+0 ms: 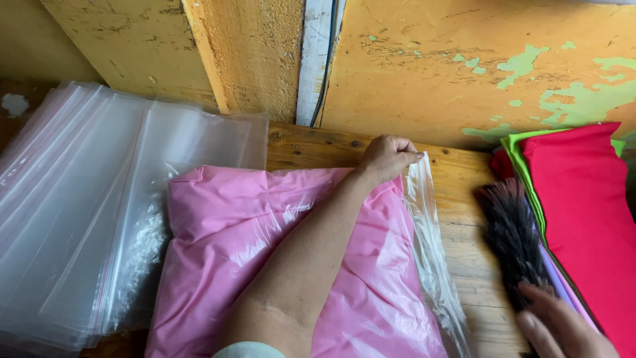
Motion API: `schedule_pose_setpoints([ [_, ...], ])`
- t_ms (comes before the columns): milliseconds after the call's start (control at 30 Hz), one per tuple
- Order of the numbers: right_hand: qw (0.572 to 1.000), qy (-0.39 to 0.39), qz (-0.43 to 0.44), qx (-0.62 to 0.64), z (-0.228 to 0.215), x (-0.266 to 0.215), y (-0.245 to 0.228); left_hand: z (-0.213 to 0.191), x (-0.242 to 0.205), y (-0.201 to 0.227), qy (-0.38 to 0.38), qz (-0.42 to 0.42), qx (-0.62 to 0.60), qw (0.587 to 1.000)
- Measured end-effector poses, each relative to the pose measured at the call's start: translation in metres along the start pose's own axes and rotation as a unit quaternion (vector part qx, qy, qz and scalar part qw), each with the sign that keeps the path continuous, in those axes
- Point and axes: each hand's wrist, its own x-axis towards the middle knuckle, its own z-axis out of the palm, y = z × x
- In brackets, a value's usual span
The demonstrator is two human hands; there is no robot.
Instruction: Inserting a pink garment into a plastic bag, sealing the adhesive strip, and cleaning the package with a duster.
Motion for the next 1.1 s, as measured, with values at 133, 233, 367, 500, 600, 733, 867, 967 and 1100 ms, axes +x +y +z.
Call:
schedule_pose_setpoints([
  [133, 0.982, -0.027, -0.173, 0.070, 0.018, 0.025, -0.101, -0.006, -0.006, 0.011, -0.012, 0.012, -0.061, 0.998],
  [233, 0.967, -0.142, -0.127, 0.171, 0.036, 0.078, -0.138, -0.005, -0.006, 0.006, -0.016, 0.024, -0.076, 0.997],
  [367, 0.933, -0.166, -0.147, 0.282, 0.064, 0.116, -0.157, 0.000, 0.004, -0.008, -0.001, 0.002, 0.012, 1.000],
  [500, 0.905, -0.134, -0.205, 0.347, 0.087, 0.130, -0.165, -0.002, 0.003, -0.005, -0.005, -0.007, 0.014, 1.000],
  [600, 0.879, -0.118, -0.226, 0.404, 0.102, 0.142, -0.155, -0.001, 0.003, -0.004, -0.007, -0.002, 0.020, 1.000],
  [733, 0.866, -0.112, -0.239, 0.425, 0.110, 0.150, -0.149, -0.002, 0.002, -0.001, -0.019, 0.008, 0.042, 0.999],
  [867, 0.889, -0.099, -0.241, 0.376, 0.124, 0.171, -0.130, -0.004, 0.000, 0.002, -0.018, -0.007, 0.038, 0.999],
  [967, 0.898, -0.101, -0.237, 0.356, 0.127, 0.171, -0.129, -0.007, -0.003, 0.004, -0.018, -0.014, 0.014, 1.000],
  [1100, 0.890, -0.098, -0.251, 0.369, 0.110, 0.150, -0.145, -0.002, 0.008, -0.007, -0.005, -0.014, 0.037, 0.999],
])
